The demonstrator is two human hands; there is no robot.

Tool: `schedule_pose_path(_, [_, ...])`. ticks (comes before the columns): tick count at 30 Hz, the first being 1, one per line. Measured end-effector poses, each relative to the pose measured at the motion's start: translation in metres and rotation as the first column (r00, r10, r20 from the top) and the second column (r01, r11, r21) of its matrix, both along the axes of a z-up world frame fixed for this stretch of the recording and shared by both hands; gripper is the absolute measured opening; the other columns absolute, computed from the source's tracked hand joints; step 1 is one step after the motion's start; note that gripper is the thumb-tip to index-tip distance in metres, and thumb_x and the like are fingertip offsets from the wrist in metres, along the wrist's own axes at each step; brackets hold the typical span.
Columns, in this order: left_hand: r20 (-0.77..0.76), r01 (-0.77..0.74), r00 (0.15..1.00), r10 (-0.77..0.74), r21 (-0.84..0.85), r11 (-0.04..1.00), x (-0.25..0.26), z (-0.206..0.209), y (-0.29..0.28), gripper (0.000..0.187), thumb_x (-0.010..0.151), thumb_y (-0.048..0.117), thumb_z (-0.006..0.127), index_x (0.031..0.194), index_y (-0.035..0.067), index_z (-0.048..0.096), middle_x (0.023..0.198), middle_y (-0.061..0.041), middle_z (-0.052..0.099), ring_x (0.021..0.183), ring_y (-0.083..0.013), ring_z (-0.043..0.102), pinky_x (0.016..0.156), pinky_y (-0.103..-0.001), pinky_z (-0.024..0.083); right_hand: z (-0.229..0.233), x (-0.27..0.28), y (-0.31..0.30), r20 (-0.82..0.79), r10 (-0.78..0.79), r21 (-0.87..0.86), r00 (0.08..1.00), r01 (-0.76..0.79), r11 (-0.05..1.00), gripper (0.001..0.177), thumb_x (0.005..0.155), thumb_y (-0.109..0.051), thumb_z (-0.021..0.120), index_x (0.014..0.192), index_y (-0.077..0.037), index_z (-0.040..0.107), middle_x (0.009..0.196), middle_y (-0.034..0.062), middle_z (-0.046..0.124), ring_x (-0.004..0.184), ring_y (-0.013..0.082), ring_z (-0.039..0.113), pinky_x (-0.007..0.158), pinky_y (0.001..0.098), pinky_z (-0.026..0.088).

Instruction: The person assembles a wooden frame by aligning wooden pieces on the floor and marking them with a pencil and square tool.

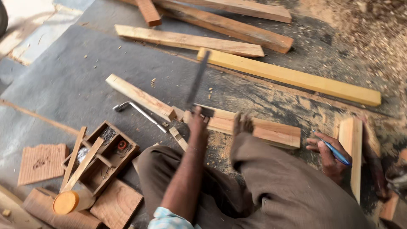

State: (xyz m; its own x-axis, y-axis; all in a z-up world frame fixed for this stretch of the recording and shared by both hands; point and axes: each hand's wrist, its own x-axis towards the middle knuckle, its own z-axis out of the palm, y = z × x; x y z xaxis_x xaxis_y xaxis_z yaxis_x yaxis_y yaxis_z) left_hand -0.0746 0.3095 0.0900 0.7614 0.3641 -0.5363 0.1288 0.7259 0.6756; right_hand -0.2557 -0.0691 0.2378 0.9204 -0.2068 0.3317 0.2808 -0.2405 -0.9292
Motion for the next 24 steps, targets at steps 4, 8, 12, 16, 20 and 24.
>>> schedule_pose_path(4, [0.006,-0.058,0.998,0.057,0.147,0.987,-0.045,-0.055,-0.022,0.037,0.099,0.018,0.065,0.133,0.006,0.057,0.113,-0.009,0.068,0.093,-0.0201,0.063,0.072,-0.034,0.053,-0.011,0.065,0.019,-0.259,0.124,-0.227,0.958,-0.185,0.956,0.038,0.108,-0.017,0.048,0.139,0.001,0.06,0.12,0.0194,0.072,0.103,0.0261,0.074,0.089,0.0365,0.061])
schedule_pose_path(8, [-0.085,-0.077,0.993,0.081,0.044,0.996,-0.053,-0.091,-0.038,0.027,0.096,0.015,0.066,0.12,0.006,0.059,0.099,-0.008,0.066,0.076,-0.0177,0.062,0.056,-0.034,0.05,-0.084,0.157,0.064,-0.492,-0.124,-0.622,0.862,-0.249,0.742,0.04,0.104,-0.026,0.06,0.142,-0.017,0.064,0.117,0.0132,0.077,0.089,0.0311,0.075,0.079,0.0435,0.059])
schedule_pose_path(12, [-0.201,0.032,0.98,0.015,0.23,0.973,-0.051,-0.094,-0.037,0.025,0.095,0.017,0.068,0.116,0.004,0.061,0.092,-0.008,0.065,0.072,-0.0175,0.059,0.056,-0.033,0.05,-0.163,0.213,0.084,-0.209,0.153,-0.819,0.966,-0.259,0.512,0.053,0.09,-0.033,0.073,0.136,-0.009,0.061,0.125,0.0209,0.07,0.113,0.0399,0.067,0.096,0.0502,0.054])
schedule_pose_path(16, [-0.318,0.105,0.947,-0.05,0.159,0.982,-0.04,-0.084,-0.035,0.027,0.096,0.019,0.067,0.117,0.002,0.062,0.097,-0.009,0.066,0.079,-0.018,0.061,0.062,-0.036,0.053,-0.194,0.23,0.097,-0.427,0.138,-0.794,0.894,-0.444,0.416,0.067,0.086,-0.042,0.075,0.142,-0.013,0.056,0.123,0.0189,0.07,0.117,0.0385,0.066,0.105,0.0511,0.05])
schedule_pose_path(20, [-0.243,0.071,0.965,-0.095,-0.105,0.992,-0.026,-0.075,-0.033,0.032,0.096,0.02,0.063,0.123,0.005,0.059,0.108,-0.008,0.067,0.096,-0.0186,0.068,0.085,-0.04,0.061,-0.2,0.224,0.112,-0.465,0.158,-0.744,0.871,-0.481,0.464,0.061,0.092,-0.044,0.07,0.141,-0.011,0.054,0.133,0.0217,0.065,0.122,0.0411,0.062,0.102,0.0524,0.05])
schedule_pose_path(24, [-0.292,0.095,0.948,-0.129,-0.126,0.988,-0.032,-0.068,-0.028,0.034,0.097,0.022,0.061,0.126,0.003,0.059,0.111,-0.008,0.066,0.102,-0.019,0.067,0.095,-0.04,0.059,-0.204,0.224,0.111,-0.61,0.104,-0.69,0.786,-0.591,0.418,0.064,0.091,-0.05,0.065,0.143,-0.015,0.054,0.136,0.0204,0.064,0.121,0.0353,0.065,0.102,0.0499,0.053])
